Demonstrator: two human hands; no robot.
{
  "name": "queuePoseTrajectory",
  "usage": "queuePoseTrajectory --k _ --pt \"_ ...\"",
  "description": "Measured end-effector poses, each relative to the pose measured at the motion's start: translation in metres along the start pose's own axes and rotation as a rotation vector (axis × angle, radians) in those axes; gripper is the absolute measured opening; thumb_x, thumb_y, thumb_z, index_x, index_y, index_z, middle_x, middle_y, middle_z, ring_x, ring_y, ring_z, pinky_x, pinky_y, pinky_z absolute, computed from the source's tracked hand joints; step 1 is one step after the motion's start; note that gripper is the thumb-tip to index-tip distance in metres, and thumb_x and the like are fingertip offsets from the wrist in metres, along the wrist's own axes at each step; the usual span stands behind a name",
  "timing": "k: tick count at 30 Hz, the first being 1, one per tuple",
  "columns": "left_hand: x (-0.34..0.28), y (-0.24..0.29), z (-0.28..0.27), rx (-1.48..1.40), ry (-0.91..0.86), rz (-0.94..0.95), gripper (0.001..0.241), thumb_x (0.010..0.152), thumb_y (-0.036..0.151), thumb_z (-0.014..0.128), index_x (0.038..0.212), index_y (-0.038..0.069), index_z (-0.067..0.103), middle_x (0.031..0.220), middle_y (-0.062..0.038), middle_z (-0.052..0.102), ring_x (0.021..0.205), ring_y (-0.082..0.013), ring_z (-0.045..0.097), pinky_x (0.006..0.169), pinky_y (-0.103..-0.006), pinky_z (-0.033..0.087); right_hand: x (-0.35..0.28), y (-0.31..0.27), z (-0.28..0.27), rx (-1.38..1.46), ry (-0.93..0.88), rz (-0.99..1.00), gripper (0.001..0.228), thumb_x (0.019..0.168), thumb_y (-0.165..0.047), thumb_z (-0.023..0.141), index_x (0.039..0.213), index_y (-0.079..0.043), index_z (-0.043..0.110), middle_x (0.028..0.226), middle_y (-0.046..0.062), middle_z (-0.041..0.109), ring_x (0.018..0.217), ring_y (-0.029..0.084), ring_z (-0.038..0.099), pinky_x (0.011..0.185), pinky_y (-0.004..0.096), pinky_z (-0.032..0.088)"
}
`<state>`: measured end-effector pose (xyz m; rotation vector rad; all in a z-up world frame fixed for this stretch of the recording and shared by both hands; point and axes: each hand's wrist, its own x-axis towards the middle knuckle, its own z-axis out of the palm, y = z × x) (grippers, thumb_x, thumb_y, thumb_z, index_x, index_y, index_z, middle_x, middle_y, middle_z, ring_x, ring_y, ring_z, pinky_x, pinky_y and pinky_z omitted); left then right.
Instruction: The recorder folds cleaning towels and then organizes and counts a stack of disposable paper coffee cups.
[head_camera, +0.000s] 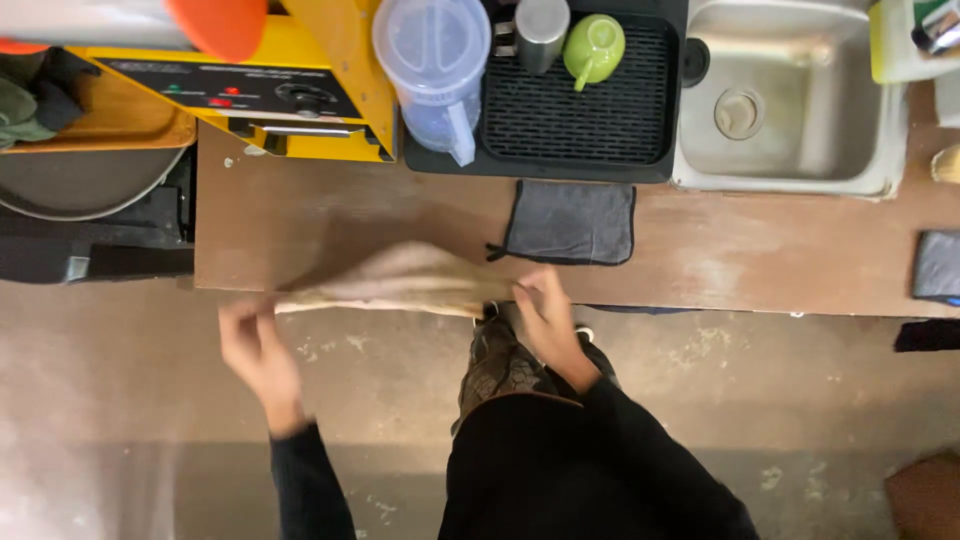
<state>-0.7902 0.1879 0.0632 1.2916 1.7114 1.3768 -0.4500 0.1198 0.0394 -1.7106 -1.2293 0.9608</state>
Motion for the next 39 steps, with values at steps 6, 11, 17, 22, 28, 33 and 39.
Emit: queuePoseTrajectory --k 6,11,17,22,28,33,39 --pt "-0.088 0.06 -0.006 -0.164 -0.121 -0.159 0.018 0.095 -0.008 0.043 0.102 0.004 0.055 0.099 -0.011 0.068 0.09 -0.0193 0.068 0.088 -0.0283 0.054 -0.076 -0.003 -0.115 0.134 0.228 0.128 0.017 0.1 0.0 0.052 0.116 -0.006 0.052 0.107 0.007 0.057 0.095 0.016 0.057 0.09 0.03 0.05" --pt "-0.15 0.062 0.058 -0.289 -0.342 -0.252 0.016 0.091 -0.001 0.055 0.103 0.008 0.062 0.108 -0.007 0.069 0.093 -0.0155 0.062 0.087 -0.0295 0.052 -0.113 0.022 -0.216 0.167 0.42 0.145 0.018 0.103 0.003 0.046 0.118 -0.006 0.049 0.109 0.008 0.055 0.097 0.017 0.053 0.092 0.032 0.049" --pt "-0.203 0.109 0.154 -0.314 -0.547 -0.375 0.009 0.093 0.004 0.052 0.101 0.007 0.056 0.105 -0.005 0.062 0.098 -0.0176 0.058 0.094 -0.034 0.049 -0.138 0.023 -0.309 0.186 0.586 0.194 0.012 0.106 0.002 0.042 0.112 -0.007 0.044 0.113 0.009 0.059 0.101 0.015 0.053 0.093 0.028 0.042" --pt "-0.243 0.123 0.245 -0.313 -0.505 -0.36 0.007 0.094 0.01 0.064 0.096 0.011 0.057 0.094 -0.002 0.056 0.095 -0.0148 0.053 0.091 -0.0339 0.046 -0.147 0.092 -0.391 0.213 0.678 0.112 0.015 0.106 0.006 0.048 0.109 -0.007 0.041 0.099 0.016 0.064 0.101 0.024 0.063 0.097 0.036 0.047" --pt "-0.265 0.149 0.336 -0.204 -0.575 -0.358 0.008 0.099 0.019 0.065 0.1 0.014 0.059 0.095 0.001 0.053 0.095 -0.0115 0.049 0.088 -0.0311 0.043 -0.108 0.167 -0.471 0.17 0.751 0.108 0.016 0.103 0.006 0.057 0.107 -0.009 0.051 0.099 0.005 0.058 0.098 0.014 0.055 0.096 0.033 0.046" --pt "-0.267 0.148 0.395 -0.171 -0.567 -0.355 0.006 0.1 0.023 0.065 0.104 0.02 0.063 0.087 0.01 0.05 0.083 -0.0016 0.05 0.074 -0.0176 0.044 -0.072 0.181 -0.517 0.233 0.757 0.05 0.019 0.098 0.009 0.056 0.104 -0.009 0.051 0.092 0.001 0.059 0.088 0.01 0.055 0.088 0.028 0.046" --pt "-0.249 0.142 0.45 -0.214 -0.545 -0.347 0.007 0.098 0.018 0.067 0.103 0.017 0.063 0.088 0.008 0.056 0.084 -0.0026 0.054 0.074 -0.02 0.047 -0.024 0.214 -0.534 0.167 0.733 0.075 0.025 0.093 0.011 0.055 0.105 -0.01 0.053 0.096 0.002 0.062 0.091 0.012 0.056 0.088 0.03 0.046"
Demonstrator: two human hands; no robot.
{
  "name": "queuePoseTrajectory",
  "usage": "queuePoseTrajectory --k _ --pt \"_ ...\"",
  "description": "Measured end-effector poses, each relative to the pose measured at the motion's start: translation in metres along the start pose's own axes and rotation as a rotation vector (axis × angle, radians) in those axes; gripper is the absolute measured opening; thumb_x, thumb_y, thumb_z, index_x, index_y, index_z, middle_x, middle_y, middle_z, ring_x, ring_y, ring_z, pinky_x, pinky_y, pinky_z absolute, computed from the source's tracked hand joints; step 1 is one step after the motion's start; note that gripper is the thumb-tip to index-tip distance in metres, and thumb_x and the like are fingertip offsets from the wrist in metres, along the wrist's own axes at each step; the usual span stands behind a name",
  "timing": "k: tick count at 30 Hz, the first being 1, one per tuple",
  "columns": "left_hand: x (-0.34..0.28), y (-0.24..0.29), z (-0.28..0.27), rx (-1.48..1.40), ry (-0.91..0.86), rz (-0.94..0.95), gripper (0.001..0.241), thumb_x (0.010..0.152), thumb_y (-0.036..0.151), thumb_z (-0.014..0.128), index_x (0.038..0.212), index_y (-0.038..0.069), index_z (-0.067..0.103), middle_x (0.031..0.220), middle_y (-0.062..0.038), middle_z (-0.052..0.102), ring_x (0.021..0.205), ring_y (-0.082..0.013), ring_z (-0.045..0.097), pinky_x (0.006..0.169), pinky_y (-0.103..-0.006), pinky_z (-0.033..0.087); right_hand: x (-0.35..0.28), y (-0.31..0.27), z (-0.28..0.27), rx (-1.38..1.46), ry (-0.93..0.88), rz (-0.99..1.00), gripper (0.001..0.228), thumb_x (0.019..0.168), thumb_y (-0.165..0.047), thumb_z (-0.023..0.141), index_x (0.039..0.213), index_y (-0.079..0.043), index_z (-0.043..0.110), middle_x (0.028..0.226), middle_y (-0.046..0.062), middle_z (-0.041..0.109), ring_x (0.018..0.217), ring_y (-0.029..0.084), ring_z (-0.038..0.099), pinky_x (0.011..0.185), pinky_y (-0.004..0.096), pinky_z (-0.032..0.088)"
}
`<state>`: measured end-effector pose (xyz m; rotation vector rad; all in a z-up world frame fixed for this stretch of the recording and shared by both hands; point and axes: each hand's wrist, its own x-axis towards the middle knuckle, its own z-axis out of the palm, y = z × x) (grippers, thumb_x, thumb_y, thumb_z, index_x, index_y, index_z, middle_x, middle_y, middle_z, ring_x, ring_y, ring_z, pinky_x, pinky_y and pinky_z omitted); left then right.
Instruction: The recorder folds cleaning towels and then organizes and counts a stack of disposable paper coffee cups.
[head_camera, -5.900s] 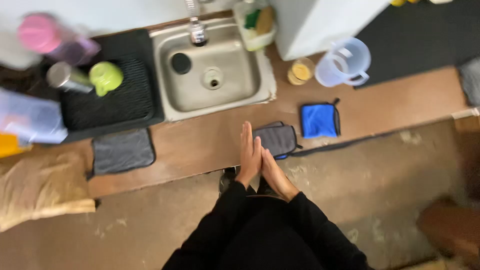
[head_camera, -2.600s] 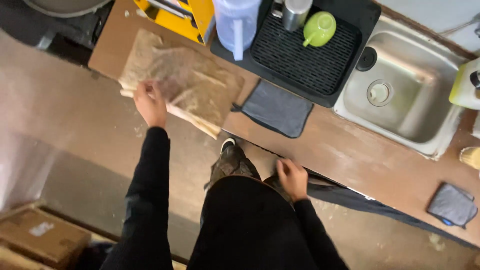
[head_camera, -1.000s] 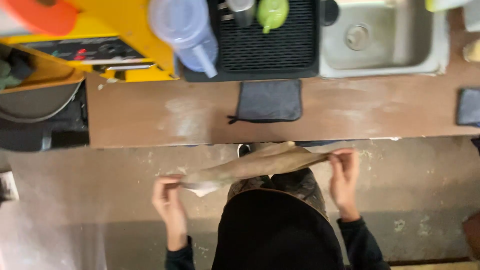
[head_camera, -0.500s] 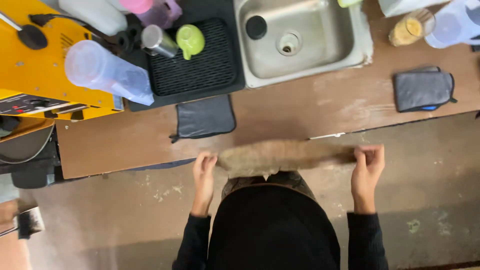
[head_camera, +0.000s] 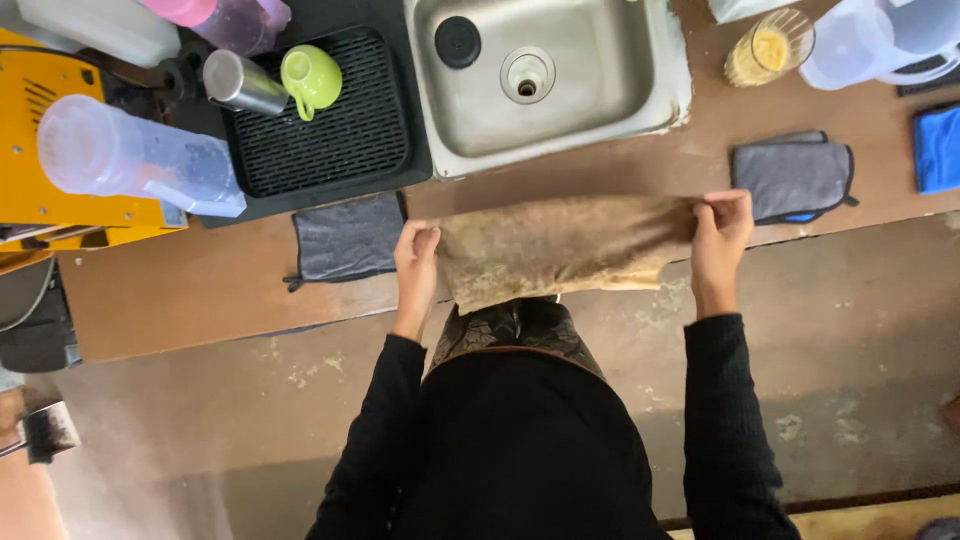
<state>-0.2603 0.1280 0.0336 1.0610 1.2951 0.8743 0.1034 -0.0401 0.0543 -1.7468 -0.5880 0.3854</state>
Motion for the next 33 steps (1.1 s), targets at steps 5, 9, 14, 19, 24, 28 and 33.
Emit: queuePoseTrajectory --k 5,9,14,19,24,28,33 --pt "0.07 -0.061 0.016 0.063 0.016 0.012 0.009 0.095 0.016 0.068 0.104 0.014 0.066 0.088 0.001 0.061 0.086 -0.0103 0.059 0.081 -0.0278 0.05 0.043 0.023 0.036 -0.095 -0.026 0.011 0.024 0.088 0.008 0.058 0.102 -0.011 0.056 0.093 0.003 0.063 0.087 0.013 0.057 0.083 0.03 0.046" --pt "0.092 -0.061 0.026 0.206 -0.009 -0.067 0.012 0.098 0.018 0.064 0.108 0.011 0.067 0.096 -0.011 0.074 0.094 -0.0245 0.072 0.086 -0.0411 0.054 0.068 0.056 0.054 -0.182 -0.047 0.089 0.021 0.085 0.004 0.061 0.099 -0.012 0.058 0.083 0.0 0.063 0.076 0.011 0.057 0.074 0.027 0.045" --pt "0.107 -0.065 0.031 0.273 0.025 -0.129 0.014 0.094 0.025 0.066 0.106 0.018 0.07 0.097 -0.008 0.077 0.097 -0.0268 0.074 0.089 -0.0439 0.055 0.089 0.049 0.064 -0.224 0.014 0.136 0.021 0.084 0.0 0.061 0.097 -0.016 0.059 0.081 -0.001 0.063 0.072 0.008 0.055 0.069 0.023 0.042" --pt "0.106 -0.052 0.033 0.35 0.019 -0.114 0.012 0.096 0.025 0.062 0.104 0.019 0.068 0.095 -0.008 0.078 0.09 -0.0277 0.075 0.083 -0.0453 0.057 0.113 0.053 0.077 -0.303 0.014 0.137 0.023 0.082 0.0 0.062 0.095 -0.018 0.06 0.082 -0.002 0.065 0.072 0.009 0.055 0.069 0.022 0.042" --pt "0.099 -0.04 0.039 0.526 0.141 -0.053 0.014 0.094 0.022 0.063 0.106 0.017 0.07 0.093 -0.013 0.075 0.09 -0.0438 0.071 0.077 -0.0587 0.057 0.13 0.118 0.069 -0.658 -0.08 0.091 0.021 0.082 -0.009 0.071 0.1 -0.02 0.064 0.089 0.003 0.07 0.083 0.027 0.07 0.076 0.041 0.054" --pt "0.055 -0.023 0.025 0.604 0.209 0.06 0.041 0.088 0.018 0.072 0.126 0.02 0.055 0.106 -0.006 0.06 0.108 -0.0341 0.064 0.089 -0.0546 0.056 0.08 0.053 0.056 -0.678 -0.124 -0.19 0.034 0.078 -0.001 0.077 0.106 -0.015 0.065 0.093 0.012 0.068 0.091 0.037 0.069 0.083 0.044 0.054" --pt "-0.03 -0.039 -0.007 0.772 0.025 -0.018 0.018 0.101 0.032 0.068 0.101 0.017 0.058 0.081 -0.002 0.063 0.081 -0.0279 0.07 0.072 -0.0468 0.058 -0.023 0.052 -0.002 -0.81 0.06 -0.225 0.018 0.094 -0.008 0.079 0.102 -0.004 0.063 0.092 0.021 0.063 0.091 0.044 0.063 0.083 0.05 0.049"
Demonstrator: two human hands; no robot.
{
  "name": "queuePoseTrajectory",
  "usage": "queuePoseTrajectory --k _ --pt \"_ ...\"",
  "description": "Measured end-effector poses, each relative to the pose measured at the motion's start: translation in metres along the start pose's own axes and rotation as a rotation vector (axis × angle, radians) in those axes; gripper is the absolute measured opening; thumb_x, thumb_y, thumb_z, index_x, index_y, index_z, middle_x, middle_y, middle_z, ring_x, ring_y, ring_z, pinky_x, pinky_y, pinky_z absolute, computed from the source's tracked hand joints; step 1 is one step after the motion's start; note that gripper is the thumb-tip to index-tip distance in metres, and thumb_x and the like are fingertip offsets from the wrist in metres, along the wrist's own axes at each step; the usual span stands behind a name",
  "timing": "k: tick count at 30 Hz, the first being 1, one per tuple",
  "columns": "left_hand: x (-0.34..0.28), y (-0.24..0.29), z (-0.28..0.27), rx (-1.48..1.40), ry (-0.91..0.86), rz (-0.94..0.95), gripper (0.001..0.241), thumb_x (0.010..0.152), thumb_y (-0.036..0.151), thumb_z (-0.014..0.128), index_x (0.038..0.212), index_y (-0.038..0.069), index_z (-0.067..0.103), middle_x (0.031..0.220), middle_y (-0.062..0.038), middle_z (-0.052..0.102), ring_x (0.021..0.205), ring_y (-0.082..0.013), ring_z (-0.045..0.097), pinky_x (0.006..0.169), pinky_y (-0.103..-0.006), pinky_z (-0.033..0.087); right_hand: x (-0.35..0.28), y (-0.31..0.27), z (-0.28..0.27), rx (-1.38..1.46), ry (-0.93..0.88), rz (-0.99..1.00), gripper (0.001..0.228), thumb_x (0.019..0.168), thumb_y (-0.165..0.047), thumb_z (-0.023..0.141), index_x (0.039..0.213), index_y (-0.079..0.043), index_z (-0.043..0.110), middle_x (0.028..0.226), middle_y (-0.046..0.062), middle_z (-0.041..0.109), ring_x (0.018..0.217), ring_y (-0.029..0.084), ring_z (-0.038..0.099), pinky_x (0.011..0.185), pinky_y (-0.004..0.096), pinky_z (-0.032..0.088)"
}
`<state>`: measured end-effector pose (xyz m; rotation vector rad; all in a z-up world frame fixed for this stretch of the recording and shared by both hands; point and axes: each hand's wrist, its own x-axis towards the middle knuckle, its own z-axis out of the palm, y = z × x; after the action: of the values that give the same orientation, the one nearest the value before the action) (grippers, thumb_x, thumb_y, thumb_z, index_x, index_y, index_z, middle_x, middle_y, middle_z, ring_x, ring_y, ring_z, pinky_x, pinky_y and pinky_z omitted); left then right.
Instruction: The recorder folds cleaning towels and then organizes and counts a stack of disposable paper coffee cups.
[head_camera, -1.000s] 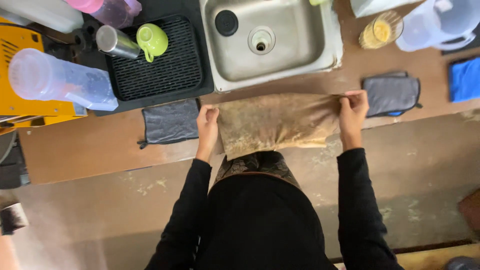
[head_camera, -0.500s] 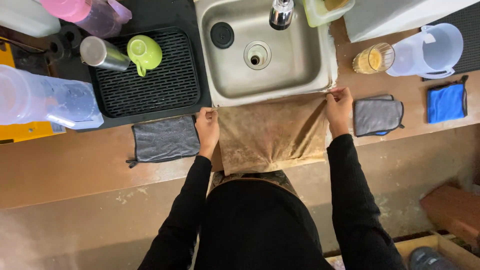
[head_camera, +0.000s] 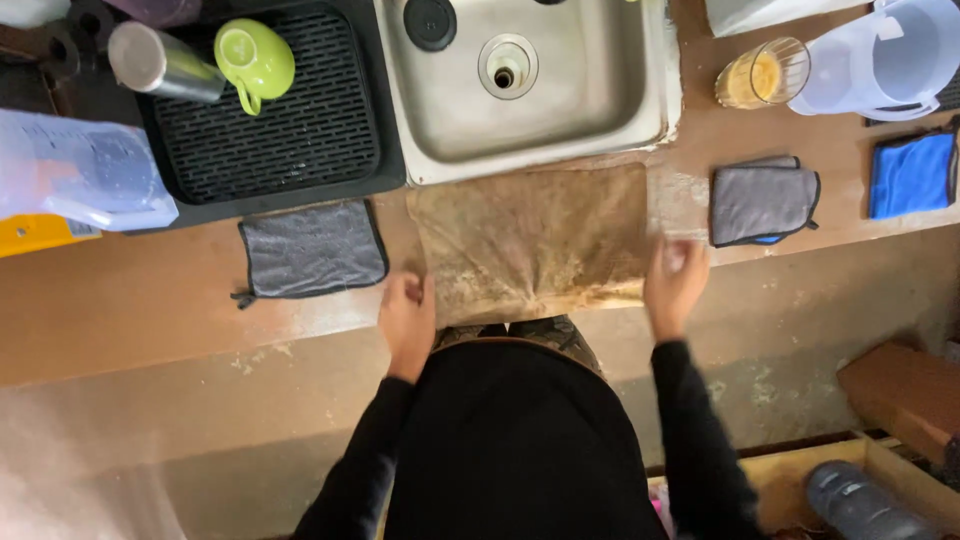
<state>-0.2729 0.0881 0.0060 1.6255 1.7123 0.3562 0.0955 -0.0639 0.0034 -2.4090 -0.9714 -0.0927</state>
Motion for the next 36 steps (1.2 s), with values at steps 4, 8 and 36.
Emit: queuePoseTrajectory --k 4,8,36 --pt "-0.048 -0.005 0.011 0.106 -0.005 -0.083 0.018 0.094 0.028 0.072 0.1 0.015 0.06 0.086 -0.003 0.068 0.085 -0.0291 0.071 0.071 -0.05 0.06 -0.076 0.025 0.003 0.101 -0.097 0.218 0.016 0.098 -0.014 0.076 0.103 -0.004 0.064 0.091 0.018 0.069 0.089 0.04 0.068 0.081 0.047 0.051" --pt "-0.061 0.008 0.038 -0.053 0.062 -0.252 0.027 0.09 0.025 0.067 0.113 0.014 0.056 0.097 -0.011 0.067 0.091 -0.0365 0.07 0.078 -0.0551 0.057 -0.086 0.044 0.014 0.296 -0.283 0.502 0.033 0.099 -0.041 0.076 0.11 -0.011 0.065 0.101 0.015 0.072 0.107 0.036 0.067 0.092 0.051 0.051" --pt "0.065 0.046 0.049 0.162 0.287 0.339 0.05 0.099 0.026 0.067 0.141 0.002 0.053 0.124 -0.027 0.058 0.115 -0.0507 0.058 0.101 -0.0594 0.045 0.086 -0.033 0.025 0.054 -0.232 -0.213 0.039 0.095 -0.009 0.076 0.132 -0.008 0.065 0.103 0.015 0.056 0.098 0.042 0.062 0.088 0.05 0.051"
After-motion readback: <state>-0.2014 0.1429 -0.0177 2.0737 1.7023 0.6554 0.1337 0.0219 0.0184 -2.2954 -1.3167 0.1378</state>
